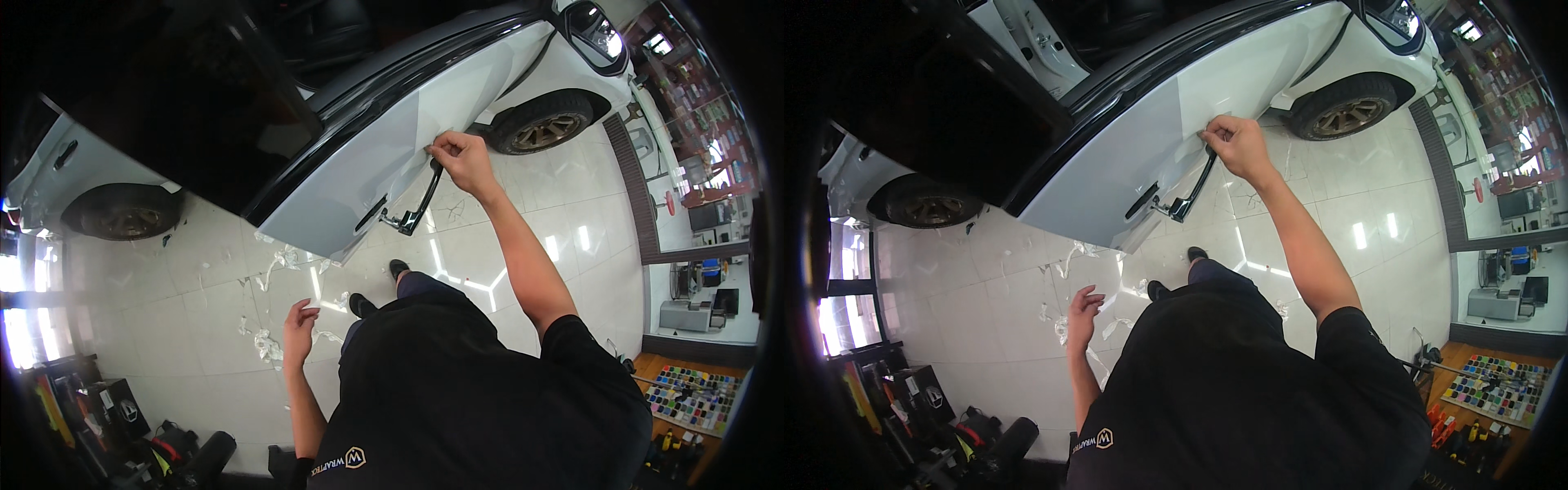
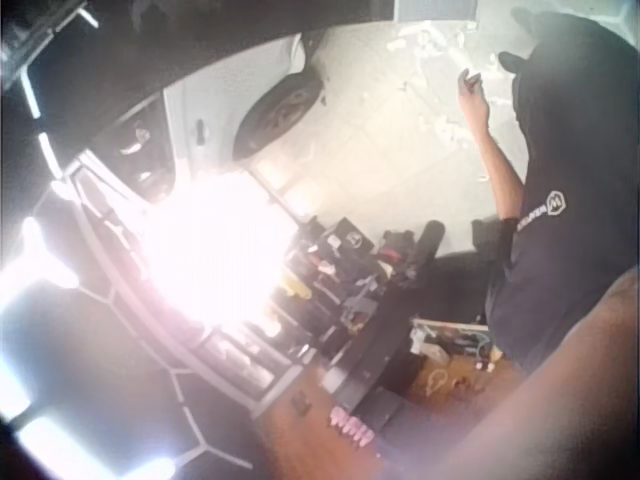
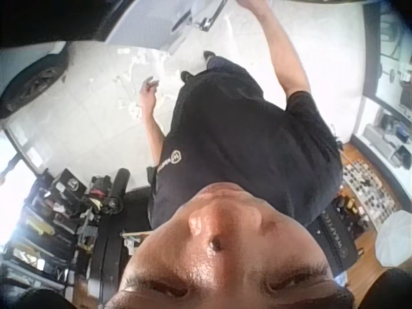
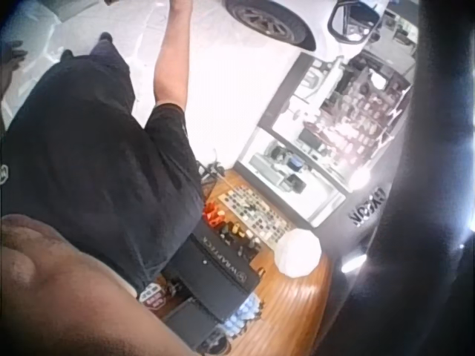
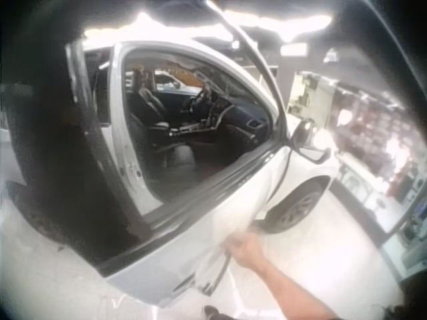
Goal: The person installs black door handles on the driver-side doors of a white SUV. They align each handle, press it into place, and secure it by hand, then test the latch mechanism on both front and rear doors.
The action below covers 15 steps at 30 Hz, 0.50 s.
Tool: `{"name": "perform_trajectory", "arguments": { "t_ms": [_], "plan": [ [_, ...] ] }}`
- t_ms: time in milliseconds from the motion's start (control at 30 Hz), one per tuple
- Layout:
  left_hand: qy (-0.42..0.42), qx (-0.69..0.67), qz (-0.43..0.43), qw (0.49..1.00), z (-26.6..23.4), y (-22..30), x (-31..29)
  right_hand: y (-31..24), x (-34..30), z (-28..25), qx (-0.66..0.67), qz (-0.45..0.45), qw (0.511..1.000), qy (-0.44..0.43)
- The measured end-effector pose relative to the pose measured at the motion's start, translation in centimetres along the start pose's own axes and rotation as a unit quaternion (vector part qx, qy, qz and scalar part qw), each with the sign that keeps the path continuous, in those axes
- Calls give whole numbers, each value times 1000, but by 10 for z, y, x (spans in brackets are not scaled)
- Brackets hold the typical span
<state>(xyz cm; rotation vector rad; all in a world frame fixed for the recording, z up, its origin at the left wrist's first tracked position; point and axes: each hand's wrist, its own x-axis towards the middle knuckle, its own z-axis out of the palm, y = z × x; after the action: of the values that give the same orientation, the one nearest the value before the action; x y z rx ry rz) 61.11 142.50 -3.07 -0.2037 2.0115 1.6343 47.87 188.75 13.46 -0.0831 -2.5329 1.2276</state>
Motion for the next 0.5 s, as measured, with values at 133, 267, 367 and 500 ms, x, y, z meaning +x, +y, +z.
{"name": "perform_trajectory", "arguments": {
  "t_ms": [133, 267, 367, 500],
  "plan": [
    [-91, -80, 123, 985, 21, 141, -50, -2, -1, -5, 39, 10, 999, -6],
    [-56, -11, 214, 975, 67, 217, -65, 6, 0, -4, 222, 92, 971, 11],
    [-5, 26, 263, 964, 117, 254, -51, 10, 0, -4, 321, 163, 932, 28],
    [130, 45, 338, 931, 160, 279, -48, 12, -6, 4, 385, 162, 907, 52]
  ]
}}
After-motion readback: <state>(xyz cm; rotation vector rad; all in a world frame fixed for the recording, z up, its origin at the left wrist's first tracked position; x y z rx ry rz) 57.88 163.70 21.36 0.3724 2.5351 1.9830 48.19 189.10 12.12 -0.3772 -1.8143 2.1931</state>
